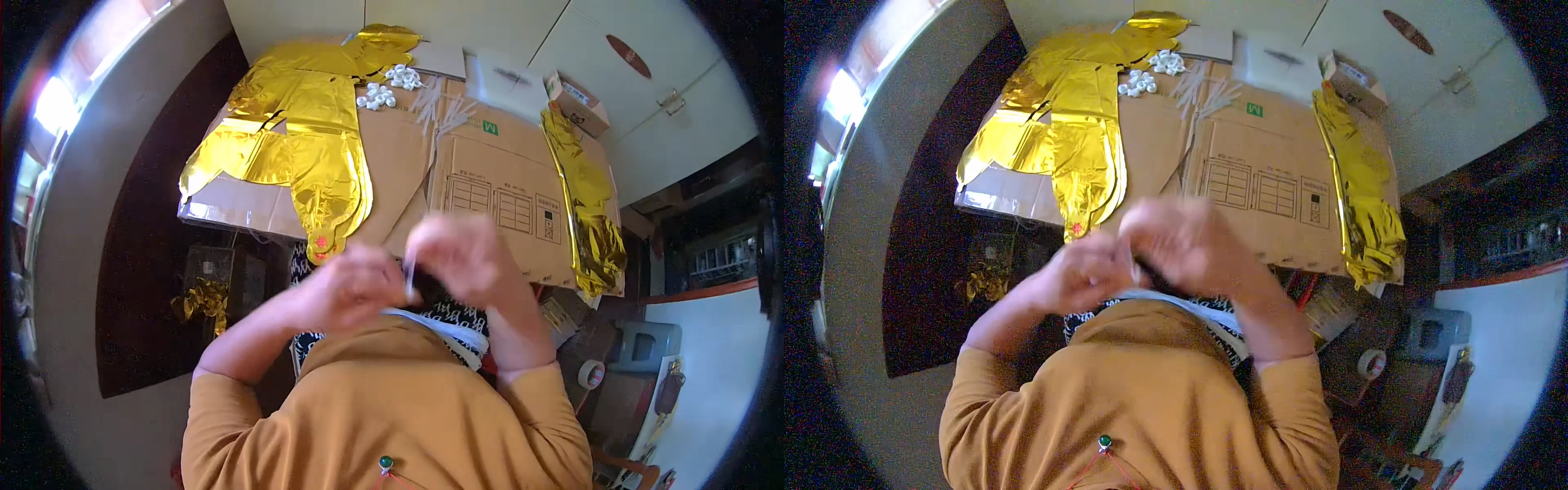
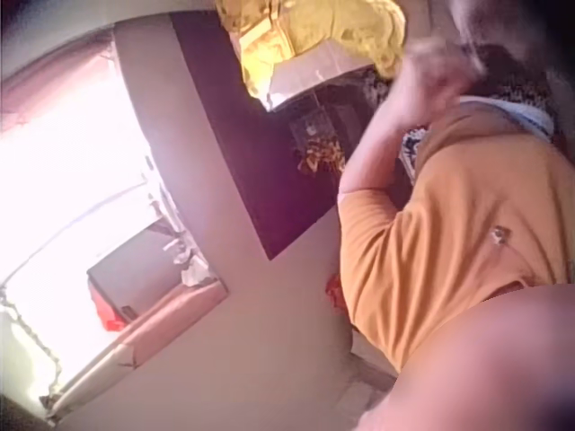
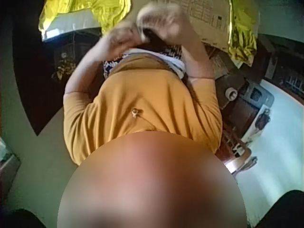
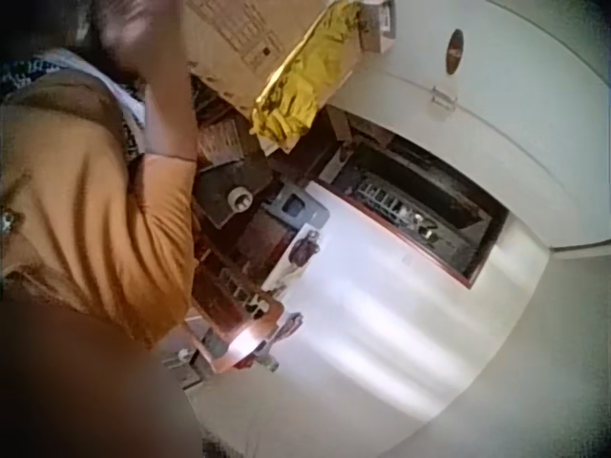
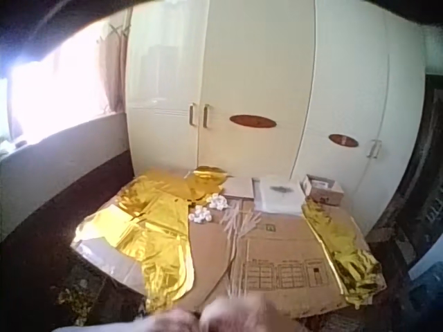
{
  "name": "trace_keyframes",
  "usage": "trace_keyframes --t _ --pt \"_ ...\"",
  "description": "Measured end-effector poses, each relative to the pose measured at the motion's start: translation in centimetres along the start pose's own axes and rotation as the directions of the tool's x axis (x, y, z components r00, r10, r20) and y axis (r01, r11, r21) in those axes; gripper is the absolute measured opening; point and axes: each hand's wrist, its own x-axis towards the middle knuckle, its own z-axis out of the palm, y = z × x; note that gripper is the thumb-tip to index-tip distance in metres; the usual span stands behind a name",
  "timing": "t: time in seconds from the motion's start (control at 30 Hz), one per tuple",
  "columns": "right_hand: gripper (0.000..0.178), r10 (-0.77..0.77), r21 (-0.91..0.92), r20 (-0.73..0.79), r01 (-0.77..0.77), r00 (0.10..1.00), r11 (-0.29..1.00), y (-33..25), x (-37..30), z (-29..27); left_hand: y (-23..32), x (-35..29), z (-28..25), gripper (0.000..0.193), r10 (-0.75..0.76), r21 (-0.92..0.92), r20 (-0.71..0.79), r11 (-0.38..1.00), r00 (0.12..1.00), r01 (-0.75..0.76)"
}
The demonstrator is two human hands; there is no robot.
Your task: Folding and organizing large gold-colored foil balloons at a workstation.
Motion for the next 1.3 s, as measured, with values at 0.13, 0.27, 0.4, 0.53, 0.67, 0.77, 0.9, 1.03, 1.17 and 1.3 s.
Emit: trace_keyframes --t 0.13,0.27,0.4,0.53,0.67,0.77,0.9,1.03,1.17,1.3 --pt "0.015 0.05 0.077 0.172 -0.064 0.984 0.995 0.0 -1.0 1.0 0.2 0.8 -1.7 0.008 -0.142 -0.027 -0.334 0.99 0.932 0.141" --pt "0.015 0.096 0.04 -0.032 -0.095 0.995 0.995 0.0 0.0 -0.3 0.0 -0.3 0.1 0.01 -0.084 -0.012 0.015 0.996 0.996 0.084" --pt "0.011 0.068 -0.02 0.207 -0.066 0.976 0.998 0.4 -1.5 1.0 0.5 1.1 -1.6 0.006 -0.172 -0.05 -0.321 0.985 0.931 0.164" --pt "0.01 0.0 0.022 -0.051 0.001 0.999 1.0 0.2 -0.1 -0.2 0.4 0.4 0.3 0.005 -0.102 -0.054 0.036 0.993 0.994 0.104" --pt "0.013 0.056 0.016 0.147 -0.059 0.988 0.998 0.1 -1.3 0.7 0.8 1.2 -1.2 0.008 -0.207 -0.093 -0.256 0.978 0.944 0.189" --pt "0.014 -0.006 0.067 0.028 0.004 1.0 0.998 -0.8 -0.9 0.2 -1.2 1.0 -0.5 0.005 -0.009 0.134 -0.057 0.991 0.998 0.017" --pt "0.013 0.142 0.046 0.018 -0.142 0.99 0.989 1.0 -0.4 -0.1 0.1 0.9 -0.3 0.009 -0.039 -0.188 -0.122 0.982 0.992 0.016" --pt "0.014 0.003 0.044 0.02 -0.004 1.0 0.999 -0.9 -0.9 -0.1 -1.2 0.6 -0.2 0.013 -0.103 0.182 -0.208 0.973 0.973 0.142" --pt "0.013 0.149 0.046 -0.01 -0.148 0.989 0.988 0.4 -0.4 -0.4 1.0 0.9 0.6 0.005 -0.133 -0.208 -0.137 0.973 0.982 0.103" --pt "0.016 -0.014 0.022 0.082 0.012 0.997 1.0 -1.1 -1.0 -0.3 -1.7 1.0 -0.3 0.01 -0.146 0.07 -0.184 0.984 0.972 0.161"
